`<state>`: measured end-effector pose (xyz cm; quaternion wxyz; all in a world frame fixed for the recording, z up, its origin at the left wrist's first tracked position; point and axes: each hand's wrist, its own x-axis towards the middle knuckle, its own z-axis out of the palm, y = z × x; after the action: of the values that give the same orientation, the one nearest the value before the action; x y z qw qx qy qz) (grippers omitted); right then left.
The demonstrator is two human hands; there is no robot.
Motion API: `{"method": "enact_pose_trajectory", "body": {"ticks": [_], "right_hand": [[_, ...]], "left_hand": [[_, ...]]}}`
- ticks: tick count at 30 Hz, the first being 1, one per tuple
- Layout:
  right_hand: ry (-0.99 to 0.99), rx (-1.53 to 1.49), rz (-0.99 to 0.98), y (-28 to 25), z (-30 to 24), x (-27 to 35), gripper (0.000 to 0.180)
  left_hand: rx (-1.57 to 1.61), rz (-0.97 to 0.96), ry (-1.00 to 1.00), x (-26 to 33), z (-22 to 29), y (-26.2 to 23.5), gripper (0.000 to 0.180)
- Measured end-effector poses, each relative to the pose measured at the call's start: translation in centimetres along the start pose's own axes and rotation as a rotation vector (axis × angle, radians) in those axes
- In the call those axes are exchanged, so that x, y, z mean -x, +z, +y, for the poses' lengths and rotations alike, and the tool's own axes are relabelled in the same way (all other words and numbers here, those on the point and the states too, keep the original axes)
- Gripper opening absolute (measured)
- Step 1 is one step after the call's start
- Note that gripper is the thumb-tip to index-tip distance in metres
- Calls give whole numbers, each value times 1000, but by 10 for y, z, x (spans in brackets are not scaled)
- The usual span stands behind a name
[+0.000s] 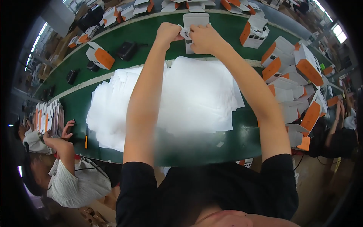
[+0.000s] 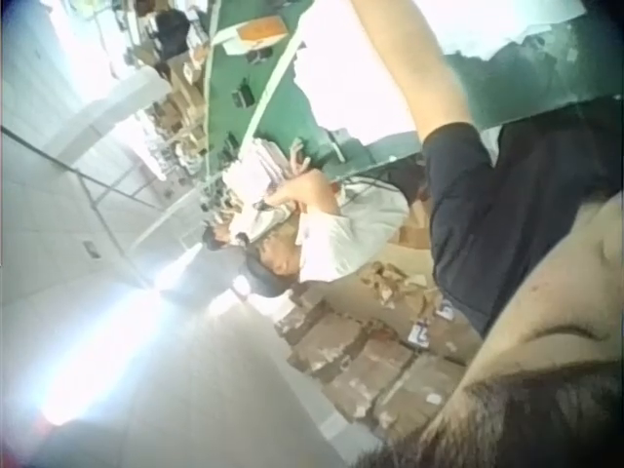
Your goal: The person packages small electronic devices by hand, placing them into plastic bags, then inserting them into cardboard boxes along with paper inserts.
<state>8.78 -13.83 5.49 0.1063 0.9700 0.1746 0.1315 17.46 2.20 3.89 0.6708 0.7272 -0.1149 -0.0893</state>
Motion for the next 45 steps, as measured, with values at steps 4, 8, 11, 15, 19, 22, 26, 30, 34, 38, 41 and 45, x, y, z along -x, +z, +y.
{"method": "enact_pose_trajectory", "body": {"ticks": [4,8,11,15,19,22,26,30,34,38,41,45], "right_hand": [[73,-363,518,6,18,31,34],[406,-865,821,43,5,79,25],[580,-944,677,108,25,119,24],[595,-976,764,100,29,121,21],[471,-916,671,99,16,116,22],[472,-900,700,93,16,119,22],[428,-929,827,71,18,119,22],[317,-1213,946,10,20,102,19],[17,-1563,525,-48,-18,40,21],[110,-1303,210,0,-66,-90,37],[249,-981,149,63,-84,-161,66],[298,-869,-39,99,-87,-201,79]], "left_hand": [[-43,193,-12,-18,-3,16,24],[-269,278,131,-26,-1,-7,28],[-683,495,569,2,4,11,33],[-632,-46,195,125,16,63,39],[-873,-284,96,176,-34,84,36],[-815,-241,128,175,-46,85,30],[-660,-272,54,161,-42,78,27],[-592,-316,-55,158,-36,66,27],[-626,-352,26,156,-44,63,29],[-645,-379,-5,161,-51,67,33],[-623,-321,115,155,-74,77,38],[-183,-331,191,159,-82,75,54]]}}
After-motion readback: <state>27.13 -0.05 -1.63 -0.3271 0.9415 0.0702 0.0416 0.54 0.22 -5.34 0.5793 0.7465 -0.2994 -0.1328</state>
